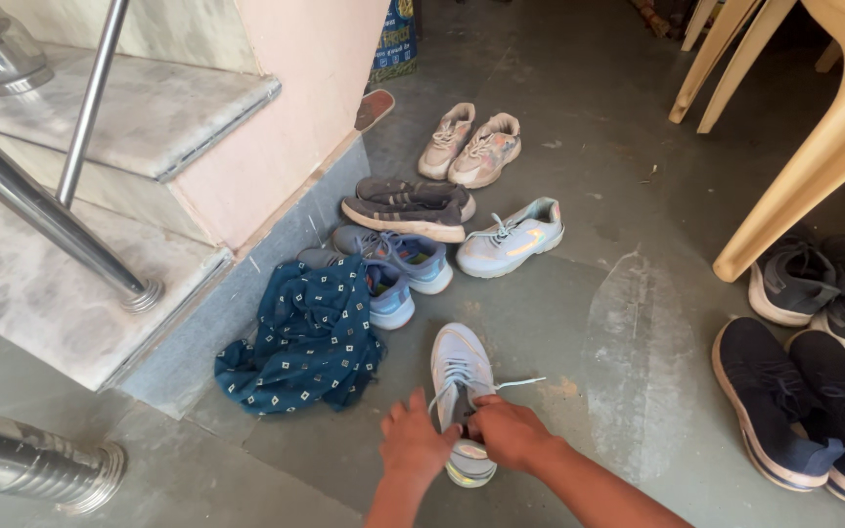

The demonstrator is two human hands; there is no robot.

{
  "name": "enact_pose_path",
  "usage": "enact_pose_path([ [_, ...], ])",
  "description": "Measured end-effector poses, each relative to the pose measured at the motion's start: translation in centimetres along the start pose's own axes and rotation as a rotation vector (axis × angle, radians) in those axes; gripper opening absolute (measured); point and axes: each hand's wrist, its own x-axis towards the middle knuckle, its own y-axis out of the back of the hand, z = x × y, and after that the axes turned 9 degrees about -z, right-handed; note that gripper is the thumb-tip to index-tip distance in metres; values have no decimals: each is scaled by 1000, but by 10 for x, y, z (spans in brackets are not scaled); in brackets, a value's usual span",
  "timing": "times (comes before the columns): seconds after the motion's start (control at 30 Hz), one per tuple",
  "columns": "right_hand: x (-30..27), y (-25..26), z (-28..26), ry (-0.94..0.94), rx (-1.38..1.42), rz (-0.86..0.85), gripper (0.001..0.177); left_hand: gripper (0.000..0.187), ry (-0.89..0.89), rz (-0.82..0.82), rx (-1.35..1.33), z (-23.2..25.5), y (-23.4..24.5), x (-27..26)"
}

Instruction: The person picks up a light-colored sneaker, wipes it with a dark blue patterned cloth, and then ties the laces. The person repeats this process for a second sneaker, wiping and tying the laces before placing it with other shoes.

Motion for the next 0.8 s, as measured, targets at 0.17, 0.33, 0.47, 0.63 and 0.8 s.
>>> enact_pose_path([
  [0.17,-5,16,-3,-163,180,144,24,57,-77,32,-63,-9,-27,16],
  [0.33,-1,37,-10,-292,262,279,38,48,-38,20,-77,-2,-35,25],
  [0.47,9,34,-15,-413,128,108,60,44,1,-9,-26,-1,-39,35],
  [0.63,28,9,0,-544,89,-56,45,43,16,-19,26,-8,-56,67],
  [0.8,40,5,20,-537,129,137,26,27,-100,113,-69,-5,-52,89],
])
